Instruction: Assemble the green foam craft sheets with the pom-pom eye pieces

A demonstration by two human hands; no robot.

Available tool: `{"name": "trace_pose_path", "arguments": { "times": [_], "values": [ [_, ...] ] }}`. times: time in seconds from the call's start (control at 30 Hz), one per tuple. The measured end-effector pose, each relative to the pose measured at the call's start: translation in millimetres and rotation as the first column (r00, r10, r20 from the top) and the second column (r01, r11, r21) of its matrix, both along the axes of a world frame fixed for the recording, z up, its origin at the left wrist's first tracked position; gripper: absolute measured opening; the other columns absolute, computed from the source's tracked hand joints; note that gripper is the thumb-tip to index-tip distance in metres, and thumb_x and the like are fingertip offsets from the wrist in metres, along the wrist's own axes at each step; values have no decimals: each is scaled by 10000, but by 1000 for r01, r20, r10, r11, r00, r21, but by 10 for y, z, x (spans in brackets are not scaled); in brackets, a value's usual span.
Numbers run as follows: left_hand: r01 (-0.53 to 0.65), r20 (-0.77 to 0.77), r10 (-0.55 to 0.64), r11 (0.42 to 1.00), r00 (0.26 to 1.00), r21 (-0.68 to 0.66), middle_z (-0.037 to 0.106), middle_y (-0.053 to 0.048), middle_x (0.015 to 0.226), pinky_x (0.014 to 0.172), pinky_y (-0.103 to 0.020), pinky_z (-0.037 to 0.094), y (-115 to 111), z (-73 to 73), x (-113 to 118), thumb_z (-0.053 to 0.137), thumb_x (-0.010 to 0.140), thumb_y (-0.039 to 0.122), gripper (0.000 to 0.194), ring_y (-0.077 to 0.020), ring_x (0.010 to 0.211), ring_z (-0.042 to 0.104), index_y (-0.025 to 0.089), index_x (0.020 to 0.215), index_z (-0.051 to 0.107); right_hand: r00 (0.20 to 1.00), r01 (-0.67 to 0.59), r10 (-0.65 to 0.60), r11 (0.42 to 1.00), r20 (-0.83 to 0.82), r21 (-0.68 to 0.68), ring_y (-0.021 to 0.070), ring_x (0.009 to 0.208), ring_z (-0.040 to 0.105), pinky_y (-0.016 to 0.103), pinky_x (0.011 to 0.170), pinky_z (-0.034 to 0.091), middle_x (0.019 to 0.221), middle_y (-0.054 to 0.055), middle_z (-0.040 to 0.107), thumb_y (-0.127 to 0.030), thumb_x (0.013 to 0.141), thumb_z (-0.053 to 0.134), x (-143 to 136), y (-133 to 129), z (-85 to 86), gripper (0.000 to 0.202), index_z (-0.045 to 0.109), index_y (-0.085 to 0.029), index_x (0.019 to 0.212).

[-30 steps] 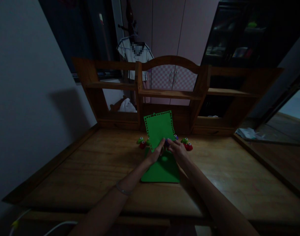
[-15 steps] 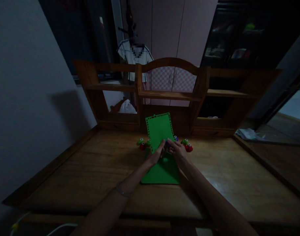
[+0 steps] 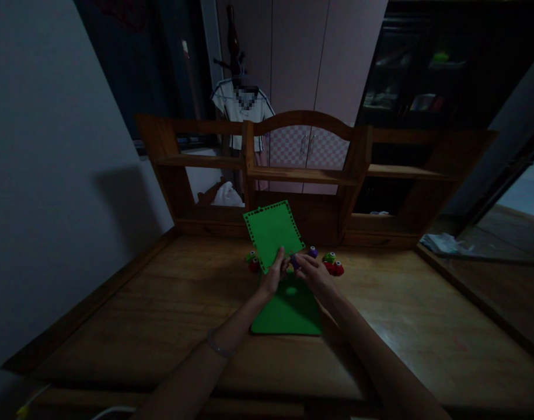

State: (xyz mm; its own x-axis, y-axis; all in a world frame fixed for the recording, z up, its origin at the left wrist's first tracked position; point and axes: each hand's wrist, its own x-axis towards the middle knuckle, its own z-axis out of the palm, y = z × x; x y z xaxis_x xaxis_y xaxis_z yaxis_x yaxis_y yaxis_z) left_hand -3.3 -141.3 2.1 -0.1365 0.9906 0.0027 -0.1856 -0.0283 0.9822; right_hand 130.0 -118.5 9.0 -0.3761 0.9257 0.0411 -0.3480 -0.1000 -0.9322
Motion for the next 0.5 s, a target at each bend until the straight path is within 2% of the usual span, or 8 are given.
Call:
{"name": "trace_pose_path", "arguments": {
  "times": [0.1, 0.2, 0.27, 0.4, 0.5],
  "values": [
    [-39, 8, 39, 999, 999, 25, 324, 35, 520, 455, -225, 258, 13, 16, -19, 335, 784, 764, 629, -87, 462, 307, 188, 534, 370, 1000, -28, 28, 1000, 13, 6, 142, 780, 594, 238, 672, 466, 914, 44, 665, -391, 691, 742, 15, -2, 0, 324, 707, -180, 934],
    [-48, -3, 48, 998, 999, 40, 328, 35, 520, 457, -227, 249, 28, 9, -25, 319, 789, 764, 629, -88, 460, 311, 189, 539, 372, 999, -40, 40, 999, -25, -16, 135, 760, 591, 232, 658, 477, 908, 40, 666, -381, 712, 730, 25, 41, -26, 286, 703, -177, 910],
    [-43, 11, 43, 999, 999, 26, 358, 33, 535, 478, -226, 277, 35, 2, -22, 321, 781, 771, 632, -88, 470, 333, 187, 553, 401, 998, -34, 28, 996, -64, -82, 124, 687, 585, 229, 621, 482, 843, 32, 665, -382, 718, 728, 27, 99, -58, 247, 692, -174, 846],
    [2, 30, -2, 1000, 1000, 24, 383, 29, 550, 489, -229, 283, 28, 2, -18, 329, 777, 774, 636, -88, 482, 365, 182, 572, 437, 992, 46, -78, 959, -104, -280, 121, 552, 579, 242, 539, 489, 733, 38, 664, -376, 716, 727, 41, 216, -109, 217, 644, -177, 751],
    [-5, 17, 4, 999, 1000, 39, 370, 30, 530, 480, -234, 260, 5, 24, -16, 321, 783, 772, 639, -88, 472, 357, 182, 565, 432, 991, 53, -91, 939, -97, -340, 128, 529, 590, 246, 522, 491, 703, 61, 670, -391, 774, 663, 75, 255, -118, 226, 642, -166, 762]
  ]
}}
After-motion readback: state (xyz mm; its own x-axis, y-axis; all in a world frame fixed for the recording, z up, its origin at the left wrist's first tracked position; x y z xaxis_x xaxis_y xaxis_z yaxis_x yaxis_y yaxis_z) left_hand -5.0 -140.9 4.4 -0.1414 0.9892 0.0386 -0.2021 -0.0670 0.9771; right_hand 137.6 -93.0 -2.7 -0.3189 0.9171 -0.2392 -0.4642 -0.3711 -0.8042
